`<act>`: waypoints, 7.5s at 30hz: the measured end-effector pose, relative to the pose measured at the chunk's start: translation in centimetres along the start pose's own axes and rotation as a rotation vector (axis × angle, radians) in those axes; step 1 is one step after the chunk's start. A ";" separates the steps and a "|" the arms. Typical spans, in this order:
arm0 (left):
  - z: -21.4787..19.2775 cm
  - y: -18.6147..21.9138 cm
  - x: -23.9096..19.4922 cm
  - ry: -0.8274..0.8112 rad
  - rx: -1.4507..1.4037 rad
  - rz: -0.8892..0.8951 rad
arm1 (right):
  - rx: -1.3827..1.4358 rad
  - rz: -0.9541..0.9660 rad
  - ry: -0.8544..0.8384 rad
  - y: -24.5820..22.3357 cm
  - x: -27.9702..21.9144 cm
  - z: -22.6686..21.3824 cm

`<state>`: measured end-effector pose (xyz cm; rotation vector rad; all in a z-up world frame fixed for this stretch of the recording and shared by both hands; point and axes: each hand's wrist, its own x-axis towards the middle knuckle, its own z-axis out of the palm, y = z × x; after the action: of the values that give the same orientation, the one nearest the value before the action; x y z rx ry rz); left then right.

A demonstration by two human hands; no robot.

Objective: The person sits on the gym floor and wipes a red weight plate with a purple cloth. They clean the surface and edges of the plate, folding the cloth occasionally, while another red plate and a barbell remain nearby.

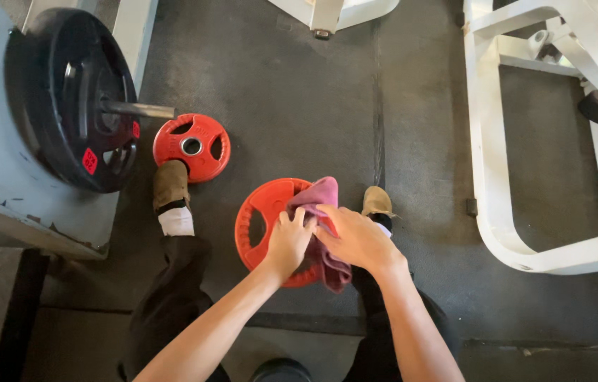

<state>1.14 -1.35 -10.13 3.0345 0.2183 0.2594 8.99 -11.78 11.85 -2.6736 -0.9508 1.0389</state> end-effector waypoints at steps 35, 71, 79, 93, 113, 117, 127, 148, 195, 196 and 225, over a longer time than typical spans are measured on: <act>-5.5 -2.1 1.7 -0.087 0.191 0.097 | 0.007 -0.093 0.036 1.7 2.1 1.0; 0.8 1.6 0.7 0.048 0.264 -0.251 | 0.003 -0.096 0.037 1.3 3.0 0.3; 2.8 2.2 2.4 -0.163 0.231 -0.353 | -0.015 -0.092 0.037 1.5 3.3 0.2; -2.2 2.6 -0.4 -0.329 0.236 -0.040 | -0.057 -0.079 0.024 1.2 4.0 1.5; -0.5 -3.0 2.1 -0.520 -0.963 -0.847 | 0.002 -0.060 0.034 1.2 4.6 2.4; -1.8 -2.8 0.6 -0.400 -1.112 -1.038 | 0.011 -0.100 0.045 1.2 5.1 2.3; -14.2 -2.5 3.1 -0.828 -1.124 -0.768 | 0.073 -0.188 0.197 1.1 3.4 1.1; -0.8 0.6 1.1 0.038 -0.107 0.021 | 0.337 -0.287 0.716 2.9 2.3 -1.4; -19.3 -4.9 3.1 -0.787 -1.732 -0.297 | 0.613 -0.180 1.256 3.6 3.4 -0.7; -18.7 -4.8 3.4 -0.790 -1.735 -0.297 | 0.612 -0.177 1.255 3.6 3.5 -0.7; -20.3 -5.8 5.3 -0.251 -1.636 -0.468 | 0.237 -0.405 0.956 3.3 4.7 2.0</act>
<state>1.97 6.70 10.09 1.3243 0.4016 -0.0262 12.05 -11.83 6.63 -2.1898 -0.9668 -0.2141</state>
